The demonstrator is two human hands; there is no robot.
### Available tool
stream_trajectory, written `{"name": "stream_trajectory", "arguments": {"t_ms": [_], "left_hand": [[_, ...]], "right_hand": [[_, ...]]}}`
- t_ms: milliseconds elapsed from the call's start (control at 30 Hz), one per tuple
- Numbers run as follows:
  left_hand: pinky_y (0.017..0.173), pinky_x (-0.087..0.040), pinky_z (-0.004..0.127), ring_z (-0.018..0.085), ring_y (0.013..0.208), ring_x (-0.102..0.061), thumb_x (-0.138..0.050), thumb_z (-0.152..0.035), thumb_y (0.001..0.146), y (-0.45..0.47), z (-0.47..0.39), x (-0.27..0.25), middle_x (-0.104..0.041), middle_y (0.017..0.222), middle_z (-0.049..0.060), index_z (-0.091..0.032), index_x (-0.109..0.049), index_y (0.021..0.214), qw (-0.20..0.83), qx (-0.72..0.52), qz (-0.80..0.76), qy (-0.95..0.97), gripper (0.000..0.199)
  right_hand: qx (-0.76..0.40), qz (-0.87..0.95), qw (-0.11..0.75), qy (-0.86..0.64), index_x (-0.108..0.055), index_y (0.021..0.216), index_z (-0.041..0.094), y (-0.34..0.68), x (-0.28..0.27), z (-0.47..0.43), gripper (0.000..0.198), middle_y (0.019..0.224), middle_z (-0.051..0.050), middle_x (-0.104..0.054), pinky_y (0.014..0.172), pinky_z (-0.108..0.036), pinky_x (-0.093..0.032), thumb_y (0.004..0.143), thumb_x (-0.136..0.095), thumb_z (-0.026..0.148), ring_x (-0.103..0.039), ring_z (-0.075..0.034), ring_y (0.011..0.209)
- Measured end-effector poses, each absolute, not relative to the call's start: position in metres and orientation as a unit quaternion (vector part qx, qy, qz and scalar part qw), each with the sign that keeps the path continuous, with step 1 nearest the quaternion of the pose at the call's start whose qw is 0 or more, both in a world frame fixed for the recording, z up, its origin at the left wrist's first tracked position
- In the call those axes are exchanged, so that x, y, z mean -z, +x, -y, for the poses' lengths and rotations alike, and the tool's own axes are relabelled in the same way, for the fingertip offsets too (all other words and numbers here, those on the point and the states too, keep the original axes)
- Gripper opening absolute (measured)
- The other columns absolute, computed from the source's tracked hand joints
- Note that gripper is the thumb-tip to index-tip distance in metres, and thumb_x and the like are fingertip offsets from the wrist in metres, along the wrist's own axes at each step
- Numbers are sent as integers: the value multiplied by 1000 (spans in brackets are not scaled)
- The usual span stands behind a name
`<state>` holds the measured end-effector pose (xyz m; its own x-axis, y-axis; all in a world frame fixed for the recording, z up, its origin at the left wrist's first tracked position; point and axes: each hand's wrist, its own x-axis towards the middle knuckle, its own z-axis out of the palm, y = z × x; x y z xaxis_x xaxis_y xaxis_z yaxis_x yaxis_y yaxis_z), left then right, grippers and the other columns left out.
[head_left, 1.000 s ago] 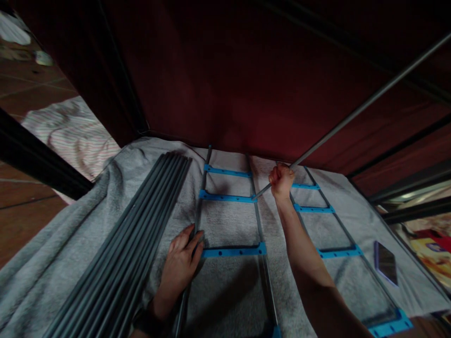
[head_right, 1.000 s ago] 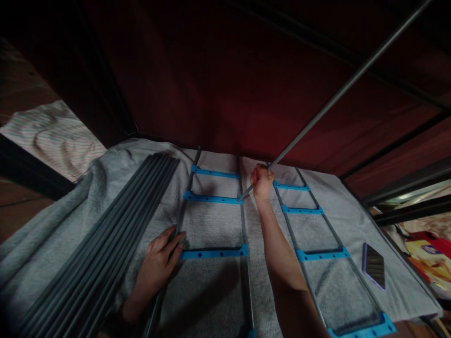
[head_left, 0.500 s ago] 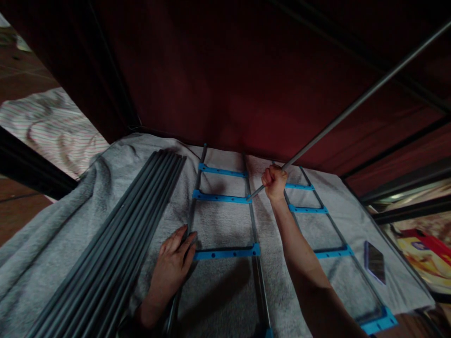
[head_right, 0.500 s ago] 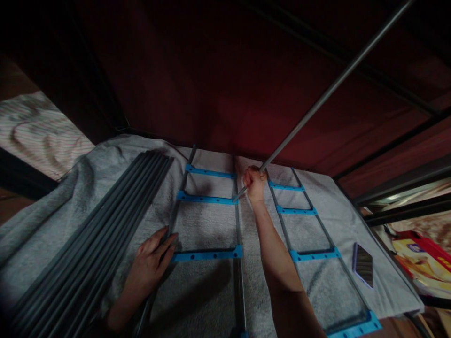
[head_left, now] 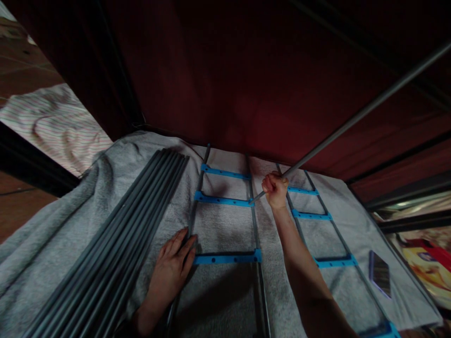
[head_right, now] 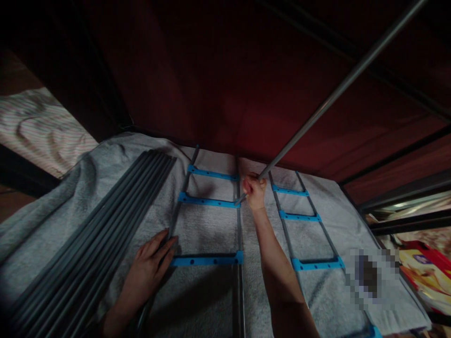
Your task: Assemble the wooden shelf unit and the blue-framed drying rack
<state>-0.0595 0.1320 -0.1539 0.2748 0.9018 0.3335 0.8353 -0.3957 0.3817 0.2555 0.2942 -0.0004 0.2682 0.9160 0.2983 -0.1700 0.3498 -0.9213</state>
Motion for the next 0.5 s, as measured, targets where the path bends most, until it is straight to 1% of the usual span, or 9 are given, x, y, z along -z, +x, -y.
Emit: {"name": "stream_trajectory", "arguments": {"t_ms": [100, 300, 500], "left_hand": [[105, -50, 49, 32, 131, -57, -43, -37, 101, -59, -131, 154, -56, 149, 12, -24, -68, 129, 61, -247, -546, 798, 40], [108, -48, 48, 31, 134, -55, -43, -37, 101, -58, -131, 152, -55, 150, 13, -23, -68, 130, 72, -250, -545, 797, 40], [109, -48, 48, 31, 134, -54, -45, -37, 102, -58, -133, 150, -56, 148, 14, -22, -68, 130, 79, -255, -540, 798, 40]], "right_hand": [[-369, 440, 707, -412, -29, 52, 24, 252, 4, -296, 48, 45, 9, -25, 37, -21, -21, 74, -69, 38, -20, -6, 39], [-312, 386, 737, -458, -32, 57, 24, 249, 5, -302, 44, 47, 10, -28, 36, -21, -18, 75, -68, 41, -23, -5, 38], [-250, 358, 739, -513, -31, 61, 26, 243, 7, -310, 41, 49, 11, -28, 38, -22, -19, 76, -63, 47, -25, -6, 41]]}}
